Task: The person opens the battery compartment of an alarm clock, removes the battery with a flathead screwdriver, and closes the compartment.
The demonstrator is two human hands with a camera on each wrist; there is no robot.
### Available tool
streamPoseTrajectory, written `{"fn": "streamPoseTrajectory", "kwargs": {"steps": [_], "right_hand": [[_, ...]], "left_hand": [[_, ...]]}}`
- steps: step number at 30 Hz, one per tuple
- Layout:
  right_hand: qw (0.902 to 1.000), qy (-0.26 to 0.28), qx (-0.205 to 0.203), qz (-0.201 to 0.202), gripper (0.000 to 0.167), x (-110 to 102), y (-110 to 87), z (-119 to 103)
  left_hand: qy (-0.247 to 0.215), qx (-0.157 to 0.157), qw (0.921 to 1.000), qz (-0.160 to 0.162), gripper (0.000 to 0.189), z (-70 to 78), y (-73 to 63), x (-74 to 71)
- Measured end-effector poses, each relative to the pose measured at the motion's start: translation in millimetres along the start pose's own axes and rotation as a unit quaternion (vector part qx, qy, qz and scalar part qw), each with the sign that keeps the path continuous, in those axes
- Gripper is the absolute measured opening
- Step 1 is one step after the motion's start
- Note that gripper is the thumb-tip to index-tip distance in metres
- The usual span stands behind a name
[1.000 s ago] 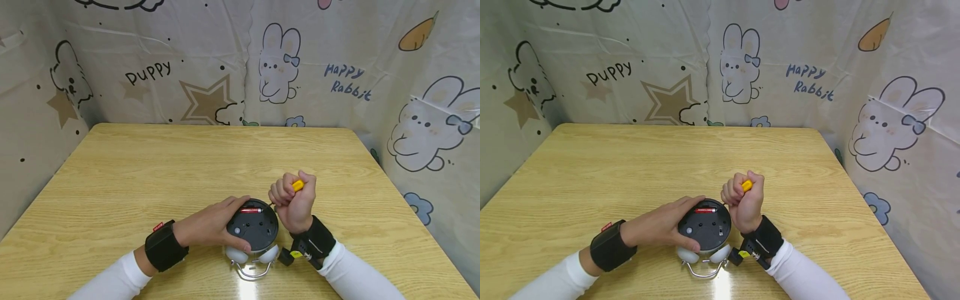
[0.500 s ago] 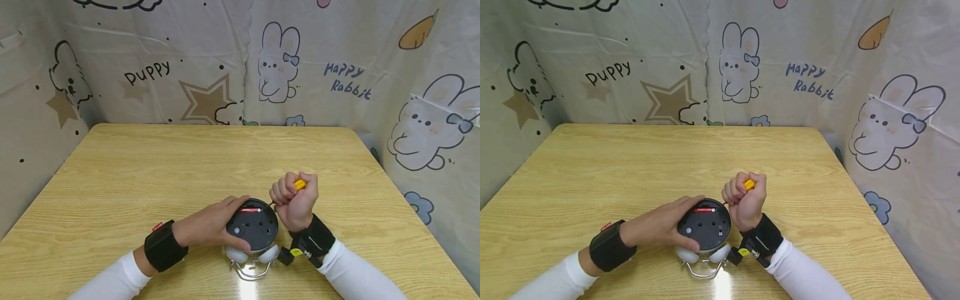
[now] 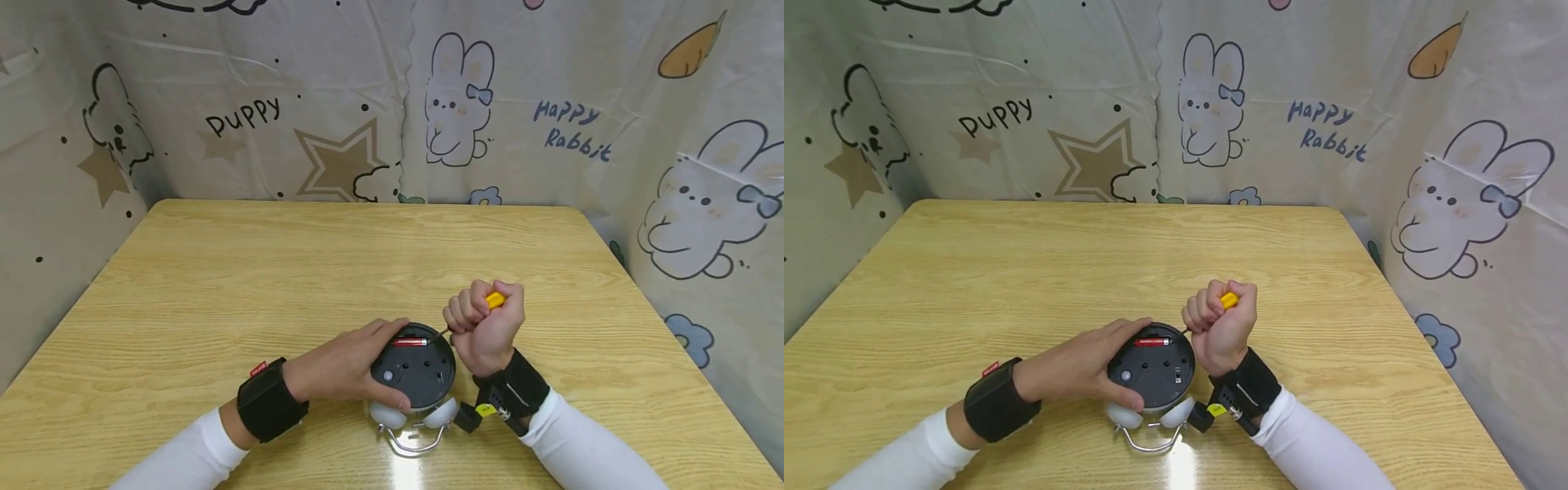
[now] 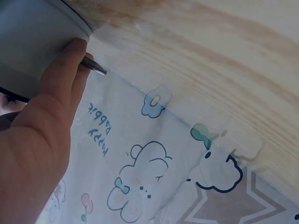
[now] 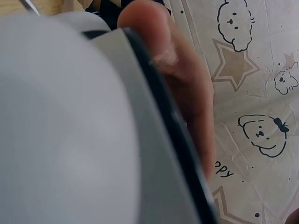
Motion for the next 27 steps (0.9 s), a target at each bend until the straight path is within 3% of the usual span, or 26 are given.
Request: {"fn": "streamPoseTrajectory", "kwargs": {"steps": [19, 27], "right_hand": [[0.9999, -0.003, -0.008, 0.014, 0.042, 1.1, -0.5, -0.6], [1.0, 0.0, -0.008, 0.003, 0.041, 1.0, -0.5, -1.0]], "left_hand": [[0.007, 0.003, 1.0, 0.004, 0.117, 1.7, -1.0, -1.2], [-0.001, -0.007, 0.9999, -0.008, 0.118, 2.0, -0.3, -0.7]]}}
Point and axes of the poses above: each hand's wrist, its own y-axis towards the middle knuckle, its own x-axis out of the palm, z = x × y, the point moved 2 cm from there along y, towards the middle knuckle, and after that the axes turned 9 degrees about -x, right-handed, at the moved point
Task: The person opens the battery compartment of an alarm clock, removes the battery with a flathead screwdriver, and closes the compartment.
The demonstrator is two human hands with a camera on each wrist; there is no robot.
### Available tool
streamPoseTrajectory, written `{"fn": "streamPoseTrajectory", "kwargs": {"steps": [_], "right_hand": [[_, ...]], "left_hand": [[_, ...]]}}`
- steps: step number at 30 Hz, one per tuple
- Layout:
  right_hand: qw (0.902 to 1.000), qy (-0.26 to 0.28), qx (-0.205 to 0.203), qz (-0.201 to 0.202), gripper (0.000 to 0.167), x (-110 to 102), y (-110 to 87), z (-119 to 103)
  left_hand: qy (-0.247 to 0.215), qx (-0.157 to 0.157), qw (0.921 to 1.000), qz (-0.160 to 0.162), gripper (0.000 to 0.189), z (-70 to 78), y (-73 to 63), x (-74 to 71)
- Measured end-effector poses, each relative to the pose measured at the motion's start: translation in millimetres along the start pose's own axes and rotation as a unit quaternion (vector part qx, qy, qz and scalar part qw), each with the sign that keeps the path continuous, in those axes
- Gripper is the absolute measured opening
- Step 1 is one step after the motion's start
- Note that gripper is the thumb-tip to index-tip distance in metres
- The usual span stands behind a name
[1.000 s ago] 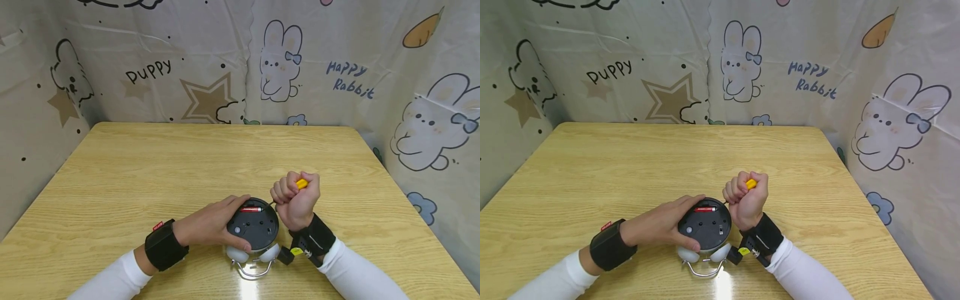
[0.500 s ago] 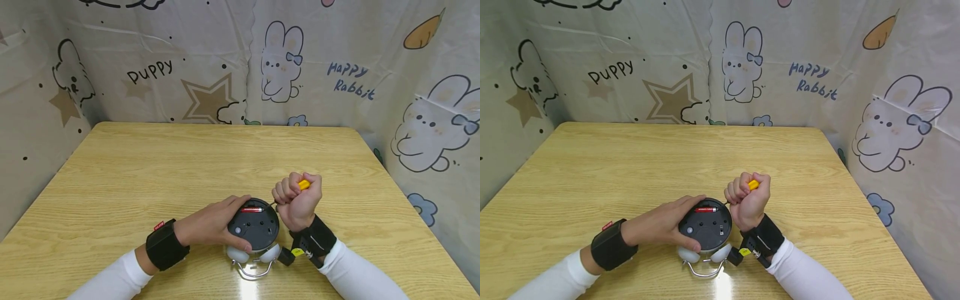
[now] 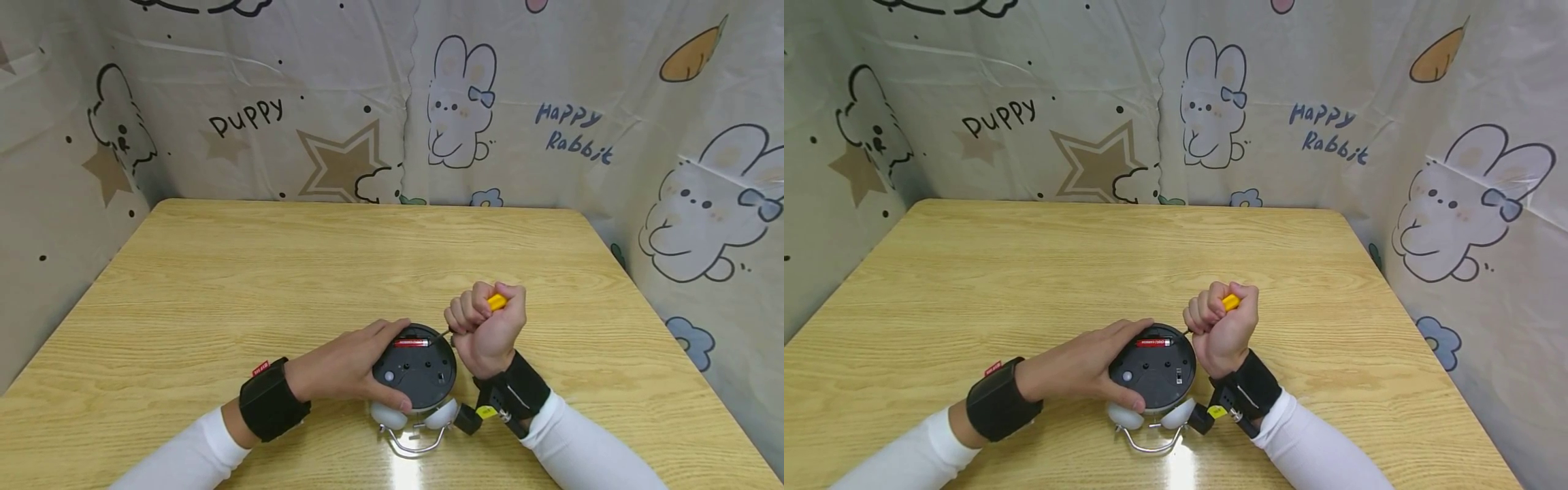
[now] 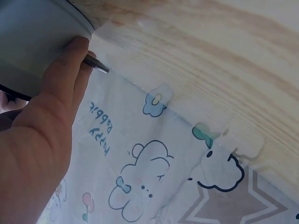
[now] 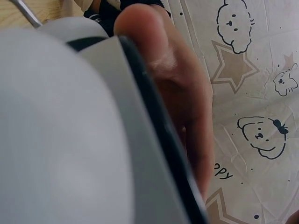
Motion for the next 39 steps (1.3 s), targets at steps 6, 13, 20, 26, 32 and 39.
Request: {"fn": "streamPoseTrajectory", "kwargs": {"steps": [6, 13, 20, 26, 32, 39], "right_hand": [[1.0, -0.002, -0.001, -0.008, 0.041, -0.3, -0.3, -0.1], [0.9998, 0.001, -0.001, -0.019, 0.041, -0.8, -0.9, 0.5], [0.9999, -0.001, -0.002, -0.016, 0.041, -0.9, -1.2, 0.5], [0.9998, -0.003, -0.003, -0.018, 0.042, -1.4, -1.5, 0.3], [0.9997, -0.003, -0.004, -0.022, 0.042, -1.5, -1.8, -0.1], [0.9995, -0.001, -0.005, -0.03, 0.041, -1.3, -1.8, 0.4]], "left_hand": [[0.0, -0.003, 1.0, -0.003, 0.118, 0.7, 0.5, -0.1], [0.001, -0.003, 1.0, -0.002, 0.116, 1.2, -0.4, -0.5], [0.003, -0.002, 1.0, -0.003, 0.118, 0.5, -0.2, -0.4], [0.014, 0.005, 0.9999, 0.003, 0.119, 0.5, -0.4, -0.5], [0.014, 0.006, 0.9999, 0.001, 0.119, 0.3, -0.1, -0.2], [0.017, 0.009, 0.9998, 0.006, 0.119, -0.8, -0.2, -0.1]]}}
Point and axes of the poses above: each hand's wrist, its own y-axis towards the middle knuckle, its own x-axis out of the palm, z = x × y, the point moved 2 cm from there along y, towards the middle knuckle, and after that the axes turned 9 degrees about -x, right-handed, at the moved point
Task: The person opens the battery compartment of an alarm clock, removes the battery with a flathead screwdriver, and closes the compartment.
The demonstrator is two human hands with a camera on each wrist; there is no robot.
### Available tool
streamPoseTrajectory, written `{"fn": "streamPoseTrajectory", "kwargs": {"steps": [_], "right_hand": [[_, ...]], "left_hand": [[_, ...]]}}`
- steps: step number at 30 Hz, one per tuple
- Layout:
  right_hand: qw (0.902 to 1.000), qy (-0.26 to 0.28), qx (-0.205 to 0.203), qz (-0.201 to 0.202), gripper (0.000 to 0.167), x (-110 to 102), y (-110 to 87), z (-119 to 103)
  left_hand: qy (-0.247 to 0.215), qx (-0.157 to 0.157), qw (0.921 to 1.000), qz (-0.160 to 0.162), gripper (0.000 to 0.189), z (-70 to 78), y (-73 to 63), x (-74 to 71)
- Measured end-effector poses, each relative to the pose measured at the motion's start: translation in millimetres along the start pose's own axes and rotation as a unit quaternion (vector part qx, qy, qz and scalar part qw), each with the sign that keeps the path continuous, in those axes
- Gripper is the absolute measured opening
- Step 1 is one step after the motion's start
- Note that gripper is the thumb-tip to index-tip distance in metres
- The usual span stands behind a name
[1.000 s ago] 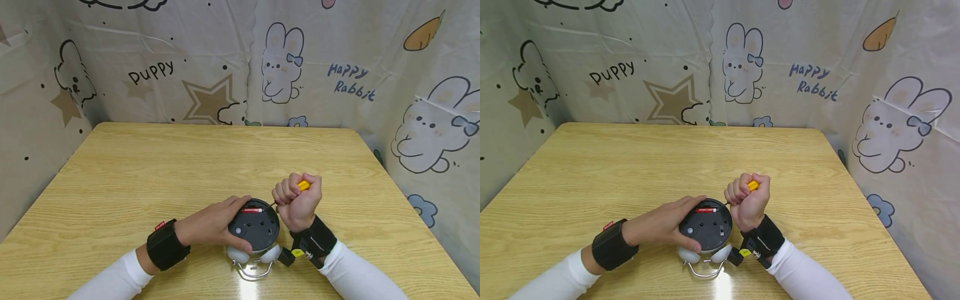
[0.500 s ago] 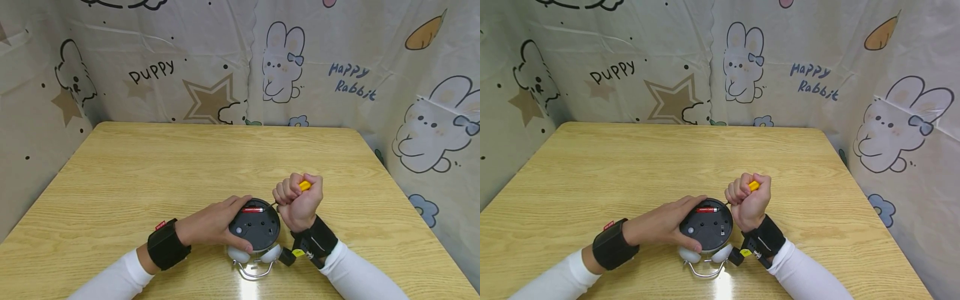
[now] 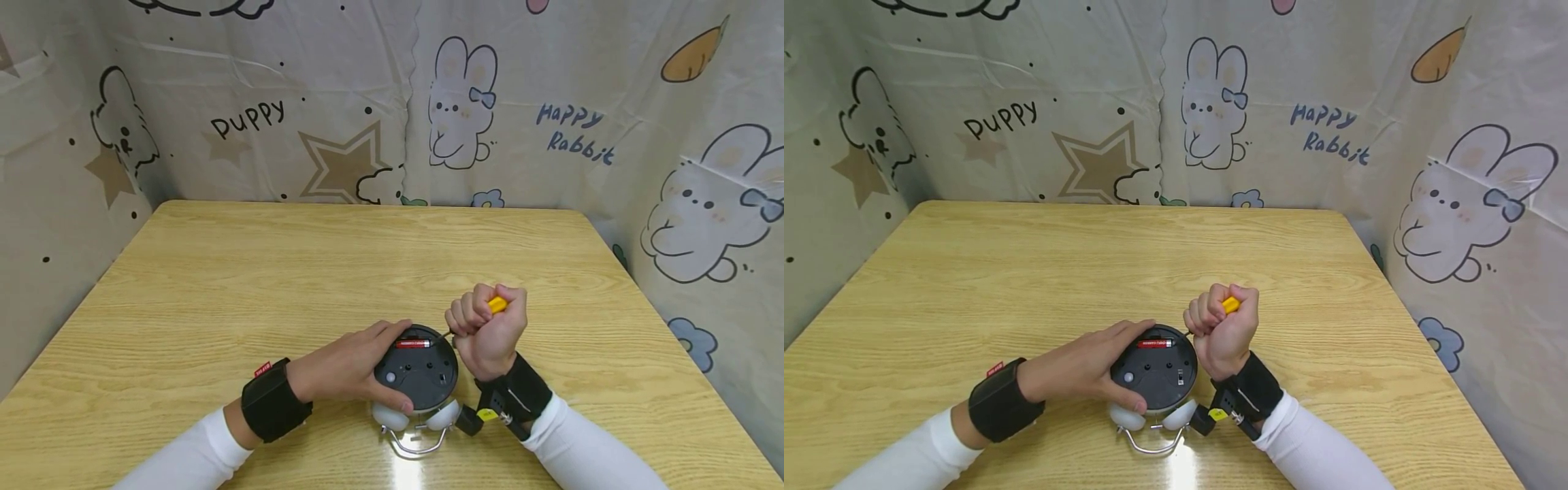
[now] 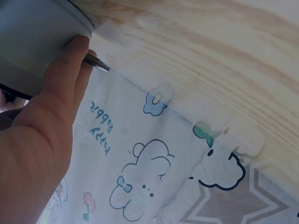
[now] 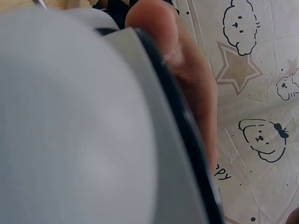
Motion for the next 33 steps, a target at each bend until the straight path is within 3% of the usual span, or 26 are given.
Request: {"fn": "streamPoseTrajectory", "kwargs": {"steps": [33], "right_hand": [[1.0, -0.003, -0.006, -0.001, 0.042, 3.0, 0.6, -2.6]], "left_hand": [[0.005, -0.001, 1.0, 0.004, 0.118, 1.9, -1.1, -1.1]]}}
Point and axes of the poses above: each hand's wrist, its own y-axis towards the middle knuckle, its own x-axis out of the palm, z = x × y, the point moved 2 cm from there along y, towards the middle knuckle, and after that the axes turned 9 degrees about -x, right-handed, at the moved point
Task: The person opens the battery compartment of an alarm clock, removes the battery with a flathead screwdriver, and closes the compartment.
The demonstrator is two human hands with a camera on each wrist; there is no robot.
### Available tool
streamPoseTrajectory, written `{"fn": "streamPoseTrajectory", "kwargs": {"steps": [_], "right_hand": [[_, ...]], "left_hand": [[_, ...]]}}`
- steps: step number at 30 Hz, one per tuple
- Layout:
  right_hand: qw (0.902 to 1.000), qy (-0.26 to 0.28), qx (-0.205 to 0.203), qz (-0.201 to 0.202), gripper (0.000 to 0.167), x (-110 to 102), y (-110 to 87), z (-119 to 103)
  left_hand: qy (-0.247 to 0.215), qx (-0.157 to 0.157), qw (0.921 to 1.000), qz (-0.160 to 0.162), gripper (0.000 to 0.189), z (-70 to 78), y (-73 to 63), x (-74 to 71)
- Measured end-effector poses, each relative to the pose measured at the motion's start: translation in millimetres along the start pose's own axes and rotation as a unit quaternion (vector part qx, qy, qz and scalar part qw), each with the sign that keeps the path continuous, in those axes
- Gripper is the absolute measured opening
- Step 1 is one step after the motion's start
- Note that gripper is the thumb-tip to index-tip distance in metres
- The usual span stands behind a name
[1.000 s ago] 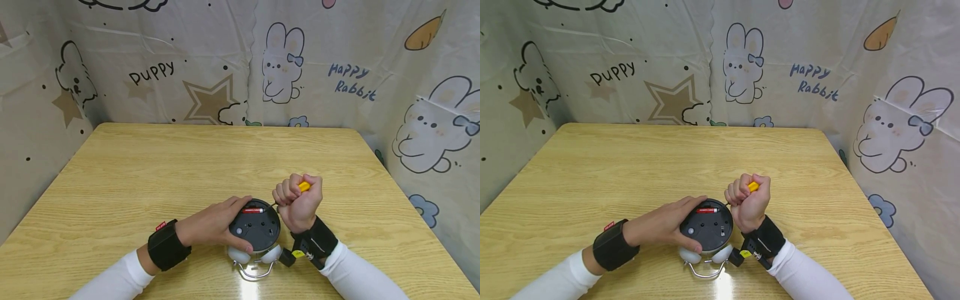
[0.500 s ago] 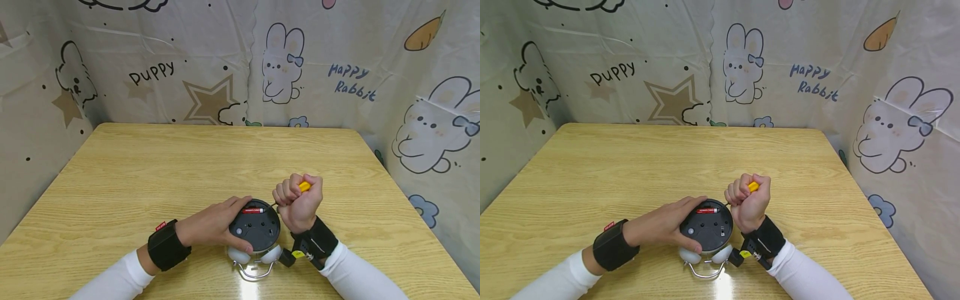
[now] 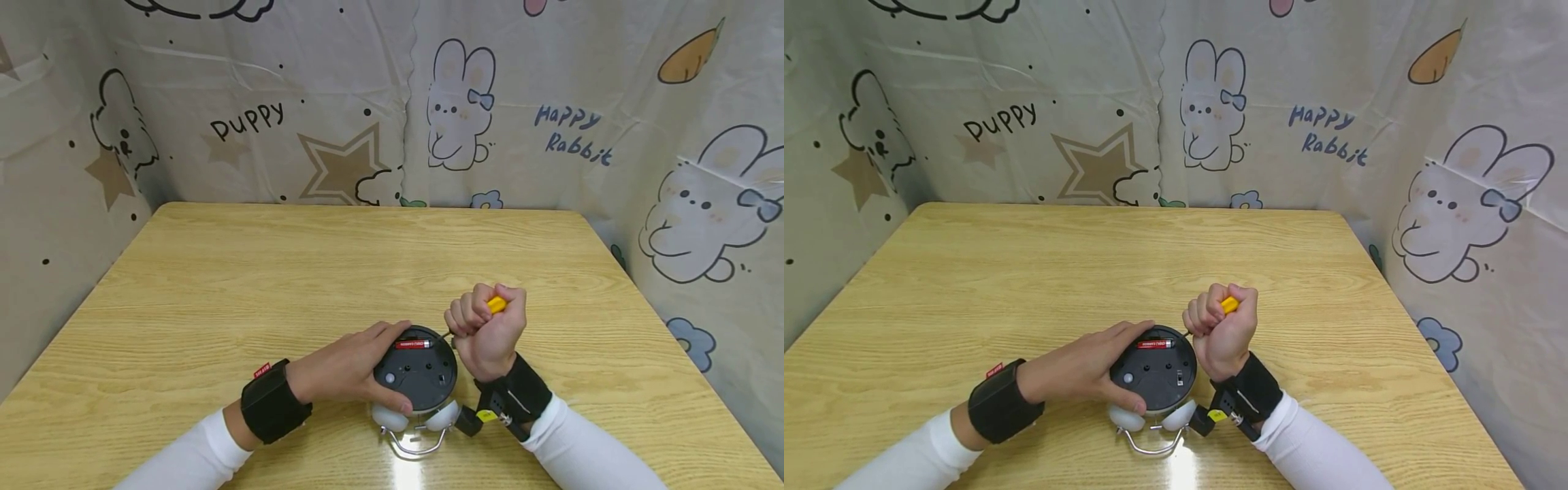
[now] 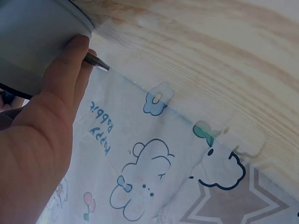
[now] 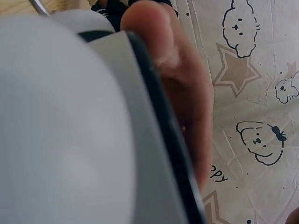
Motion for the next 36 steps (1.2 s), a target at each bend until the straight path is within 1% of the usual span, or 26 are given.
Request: {"fn": "streamPoseTrajectory", "kwargs": {"steps": [13, 23, 30, 36], "right_hand": [[1.0, 0.004, -0.005, -0.007, 0.041, 1.1, 1.0, -1.7], [0.9999, -0.004, -0.007, -0.015, 0.041, 2.6, 2.3, -4.8], [0.9999, -0.008, -0.006, -0.012, 0.041, 3.0, 2.3, -5.7], [0.9998, 0.0, -0.01, -0.017, 0.041, 3.4, 2.7, -7.5]], "left_hand": [[-0.004, 0.002, 1.0, 0.001, 0.119, -1.3, 0.3, 1.0], [-0.002, 0.001, 1.0, 0.0, 0.118, -1.1, 0.4, 0.7], [0.0, 0.003, 1.0, -0.001, 0.118, -1.5, 0.2, 0.9], [-0.003, 0.001, 1.0, -0.002, 0.118, -2.1, 1.0, 1.4]]}}
Point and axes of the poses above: each hand's wrist, its own y-axis towards the middle knuckle, its own x-axis out of the palm, z = x × y, the point moved 2 cm from there along y, towards the middle knuckle, and after that the axes turned 9 degrees about -x, right-handed, at the moved point
